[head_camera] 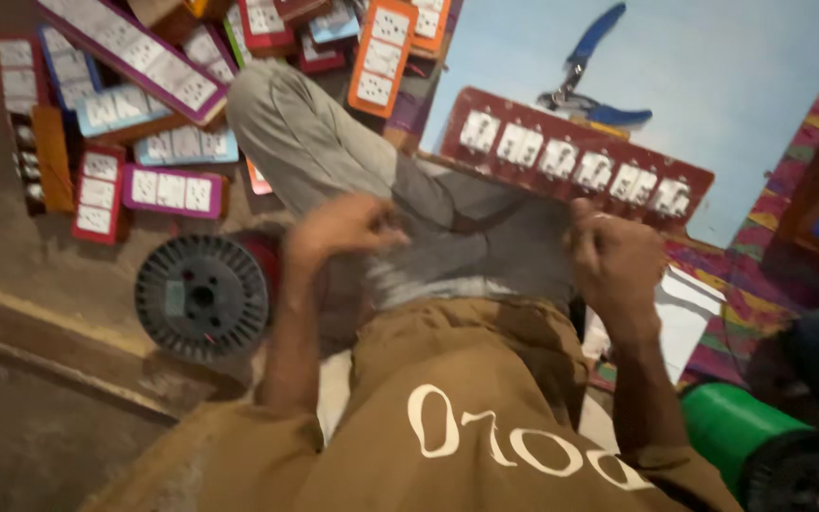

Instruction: The person sits on the floor and wires a multi-socket electrical board. They use a screwdriver to tighten terminals and pliers to cut red wires, connecting them between sockets on the board.

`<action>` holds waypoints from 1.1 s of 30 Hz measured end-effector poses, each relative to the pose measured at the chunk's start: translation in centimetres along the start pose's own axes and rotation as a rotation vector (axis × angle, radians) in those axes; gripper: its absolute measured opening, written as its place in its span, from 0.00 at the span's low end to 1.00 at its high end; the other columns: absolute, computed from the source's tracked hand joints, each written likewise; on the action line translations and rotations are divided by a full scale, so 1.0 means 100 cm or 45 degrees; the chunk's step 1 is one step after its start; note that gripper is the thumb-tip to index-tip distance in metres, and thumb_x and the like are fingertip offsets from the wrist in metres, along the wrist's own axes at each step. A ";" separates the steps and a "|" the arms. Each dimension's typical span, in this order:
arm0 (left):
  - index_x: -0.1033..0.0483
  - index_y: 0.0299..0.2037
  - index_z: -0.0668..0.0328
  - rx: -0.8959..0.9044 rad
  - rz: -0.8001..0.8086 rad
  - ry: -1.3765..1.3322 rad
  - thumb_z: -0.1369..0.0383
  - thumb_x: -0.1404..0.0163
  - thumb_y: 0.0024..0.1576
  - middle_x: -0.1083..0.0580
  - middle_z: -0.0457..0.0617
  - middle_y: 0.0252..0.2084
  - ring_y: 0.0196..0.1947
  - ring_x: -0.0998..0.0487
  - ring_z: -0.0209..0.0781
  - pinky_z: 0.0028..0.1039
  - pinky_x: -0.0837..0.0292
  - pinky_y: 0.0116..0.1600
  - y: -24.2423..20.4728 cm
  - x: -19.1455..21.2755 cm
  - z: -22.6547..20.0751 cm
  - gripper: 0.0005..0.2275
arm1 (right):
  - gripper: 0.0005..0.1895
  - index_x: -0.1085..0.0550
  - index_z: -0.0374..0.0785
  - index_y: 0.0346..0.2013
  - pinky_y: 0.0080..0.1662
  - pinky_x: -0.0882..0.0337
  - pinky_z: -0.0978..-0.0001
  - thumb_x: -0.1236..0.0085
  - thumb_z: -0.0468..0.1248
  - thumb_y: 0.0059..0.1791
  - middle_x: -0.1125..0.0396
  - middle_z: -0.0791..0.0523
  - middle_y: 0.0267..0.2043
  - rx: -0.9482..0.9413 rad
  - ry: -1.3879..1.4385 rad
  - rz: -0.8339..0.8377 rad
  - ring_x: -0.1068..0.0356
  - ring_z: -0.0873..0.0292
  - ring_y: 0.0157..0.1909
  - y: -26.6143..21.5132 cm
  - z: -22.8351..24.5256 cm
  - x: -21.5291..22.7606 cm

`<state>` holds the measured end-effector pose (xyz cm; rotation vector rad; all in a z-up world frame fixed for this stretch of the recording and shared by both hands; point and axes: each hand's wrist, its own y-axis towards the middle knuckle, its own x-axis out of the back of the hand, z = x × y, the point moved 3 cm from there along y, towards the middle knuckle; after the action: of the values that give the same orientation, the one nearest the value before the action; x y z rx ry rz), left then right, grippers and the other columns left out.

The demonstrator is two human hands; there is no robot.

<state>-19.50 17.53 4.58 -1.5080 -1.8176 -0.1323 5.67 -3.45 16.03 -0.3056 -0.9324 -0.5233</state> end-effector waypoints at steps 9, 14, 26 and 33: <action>0.19 0.44 0.59 0.404 -0.093 0.055 0.53 0.43 0.54 0.19 0.58 0.37 0.38 0.16 0.54 0.40 0.24 0.45 -0.026 -0.027 0.013 0.18 | 0.23 0.20 0.39 0.34 0.35 0.30 0.44 0.53 0.53 0.55 0.28 0.44 0.28 0.271 -0.130 0.383 0.29 0.37 0.30 -0.058 -0.039 -0.074; 0.21 0.47 0.59 0.997 -0.637 0.168 0.55 0.42 0.54 0.21 0.59 0.41 0.40 0.16 0.54 0.40 0.23 0.45 -0.074 -0.069 0.129 0.18 | 0.26 0.23 0.37 0.32 0.39 0.28 0.47 0.51 0.58 0.54 0.27 0.45 0.29 0.019 -0.162 0.475 0.27 0.39 0.34 -0.065 -0.049 -0.108; 0.26 0.53 0.61 1.268 -0.281 0.125 0.61 0.39 0.52 0.25 0.60 0.51 0.44 0.17 0.53 0.40 0.21 0.46 -0.035 -0.277 0.156 0.21 | 0.22 0.24 0.35 0.29 0.34 0.31 0.55 0.50 0.52 0.53 0.30 0.47 0.24 0.087 0.259 0.461 0.30 0.45 0.26 -0.054 -0.058 -0.108; 0.29 0.57 0.63 1.256 -0.805 0.739 0.65 0.37 0.51 0.27 0.61 0.57 0.46 0.17 0.53 0.39 0.20 0.46 -0.048 -0.216 0.166 0.25 | 0.23 0.24 0.35 0.29 0.32 0.32 0.56 0.48 0.53 0.52 0.30 0.47 0.23 0.063 0.236 0.440 0.31 0.46 0.24 -0.050 -0.065 -0.110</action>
<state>-31.27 7.43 -18.28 -0.1569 -1.4429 0.0322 2.02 -7.42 3.44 -0.3588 -0.6926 -0.2059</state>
